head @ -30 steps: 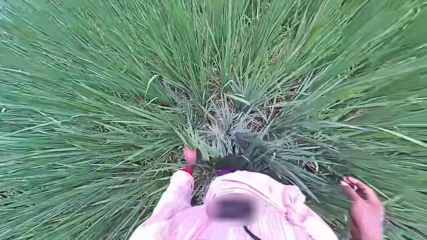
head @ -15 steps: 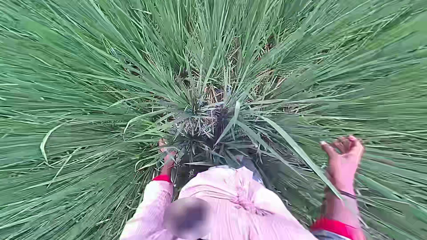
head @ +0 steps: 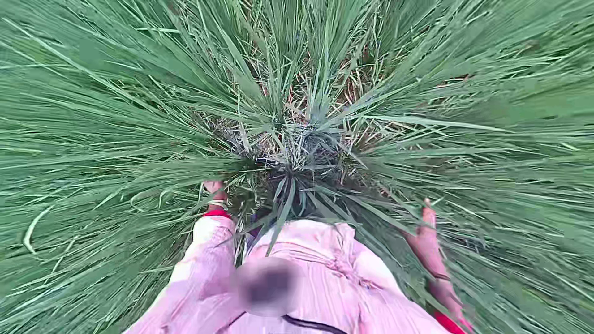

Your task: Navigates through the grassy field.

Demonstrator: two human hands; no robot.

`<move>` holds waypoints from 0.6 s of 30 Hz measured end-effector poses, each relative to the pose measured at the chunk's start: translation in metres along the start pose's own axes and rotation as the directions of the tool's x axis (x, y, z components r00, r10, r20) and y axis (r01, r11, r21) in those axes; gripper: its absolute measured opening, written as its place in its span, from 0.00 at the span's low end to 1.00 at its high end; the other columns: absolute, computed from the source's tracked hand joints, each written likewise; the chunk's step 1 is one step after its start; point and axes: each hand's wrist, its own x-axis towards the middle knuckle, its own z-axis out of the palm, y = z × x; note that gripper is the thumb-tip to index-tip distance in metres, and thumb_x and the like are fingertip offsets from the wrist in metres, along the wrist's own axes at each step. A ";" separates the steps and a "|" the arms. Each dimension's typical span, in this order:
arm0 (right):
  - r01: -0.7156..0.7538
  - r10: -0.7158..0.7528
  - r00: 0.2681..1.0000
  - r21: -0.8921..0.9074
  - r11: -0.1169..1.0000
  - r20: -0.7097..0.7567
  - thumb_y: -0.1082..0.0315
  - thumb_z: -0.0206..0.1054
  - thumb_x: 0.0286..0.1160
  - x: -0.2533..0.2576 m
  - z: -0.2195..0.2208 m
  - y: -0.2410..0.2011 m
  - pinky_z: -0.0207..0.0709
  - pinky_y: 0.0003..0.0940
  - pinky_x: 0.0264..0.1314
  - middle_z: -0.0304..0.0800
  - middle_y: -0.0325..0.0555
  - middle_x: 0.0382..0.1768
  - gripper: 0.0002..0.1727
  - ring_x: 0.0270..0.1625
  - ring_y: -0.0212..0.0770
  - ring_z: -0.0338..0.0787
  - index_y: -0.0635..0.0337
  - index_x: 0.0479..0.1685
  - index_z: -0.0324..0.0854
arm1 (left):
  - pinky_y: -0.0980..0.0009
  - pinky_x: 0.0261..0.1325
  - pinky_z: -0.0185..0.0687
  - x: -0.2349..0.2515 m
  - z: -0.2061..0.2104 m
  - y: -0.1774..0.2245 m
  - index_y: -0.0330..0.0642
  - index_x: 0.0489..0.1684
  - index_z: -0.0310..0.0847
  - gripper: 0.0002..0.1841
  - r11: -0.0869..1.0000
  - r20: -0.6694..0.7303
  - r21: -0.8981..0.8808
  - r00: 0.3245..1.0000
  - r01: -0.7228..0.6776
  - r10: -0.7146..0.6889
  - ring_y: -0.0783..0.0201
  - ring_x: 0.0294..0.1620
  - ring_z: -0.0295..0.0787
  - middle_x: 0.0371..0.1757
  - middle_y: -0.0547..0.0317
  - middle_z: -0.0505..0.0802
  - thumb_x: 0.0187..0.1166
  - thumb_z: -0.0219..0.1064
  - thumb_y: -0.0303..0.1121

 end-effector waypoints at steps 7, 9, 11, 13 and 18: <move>0.203 -0.192 0.954 -0.025 0.979 0.229 0.59 0.75 0.57 0.060 0.017 -0.049 0.39 0.48 0.96 0.38 0.79 0.91 0.63 0.95 0.64 0.44 0.80 0.91 0.37 | 0.65 0.82 0.65 -0.025 -0.016 0.068 0.29 0.84 0.59 0.24 0.952 -0.182 -0.306 0.981 0.002 -0.060 0.57 0.79 0.72 0.81 0.39 0.75 0.94 0.47 0.33; 0.222 -0.214 0.937 0.003 0.975 0.277 0.64 0.67 0.70 0.069 0.025 -0.065 0.40 0.46 0.96 0.40 0.83 0.89 0.53 0.94 0.68 0.46 0.83 0.90 0.37 | 0.64 0.82 0.68 -0.027 -0.021 0.074 0.27 0.83 0.64 0.23 0.976 -0.085 -0.212 0.996 -0.048 0.031 0.57 0.78 0.76 0.78 0.37 0.79 0.94 0.48 0.33; 0.162 -0.161 0.938 0.024 0.987 0.306 0.70 0.54 0.86 0.081 0.038 -0.070 0.48 0.44 0.94 0.51 0.83 0.87 0.36 0.92 0.65 0.54 0.85 0.87 0.47 | 0.65 0.81 0.69 -0.023 -0.016 0.096 0.32 0.84 0.63 0.23 0.991 0.185 -0.129 0.983 0.032 -0.008 0.60 0.77 0.77 0.78 0.42 0.80 0.94 0.50 0.33; 0.024 0.007 0.926 -0.077 0.997 0.378 0.71 0.48 0.92 0.093 0.051 -0.097 0.48 0.46 0.93 0.56 0.78 0.87 0.29 0.91 0.63 0.57 0.83 0.85 0.54 | 0.60 0.74 0.77 -0.007 0.023 0.070 0.20 0.76 0.67 0.24 0.979 0.305 -0.137 0.934 -0.149 0.185 0.48 0.69 0.84 0.69 0.28 0.84 0.92 0.55 0.33; 0.395 -0.084 0.731 -0.320 0.861 0.677 0.71 0.56 0.86 0.096 0.041 -0.130 0.51 0.46 0.93 0.64 0.77 0.83 0.29 0.89 0.65 0.64 0.85 0.81 0.62 | 0.44 0.85 0.61 -0.043 0.079 0.069 0.25 0.78 0.71 0.22 0.977 0.730 0.151 0.683 -0.148 -0.009 0.37 0.79 0.75 0.74 0.26 0.81 0.92 0.53 0.32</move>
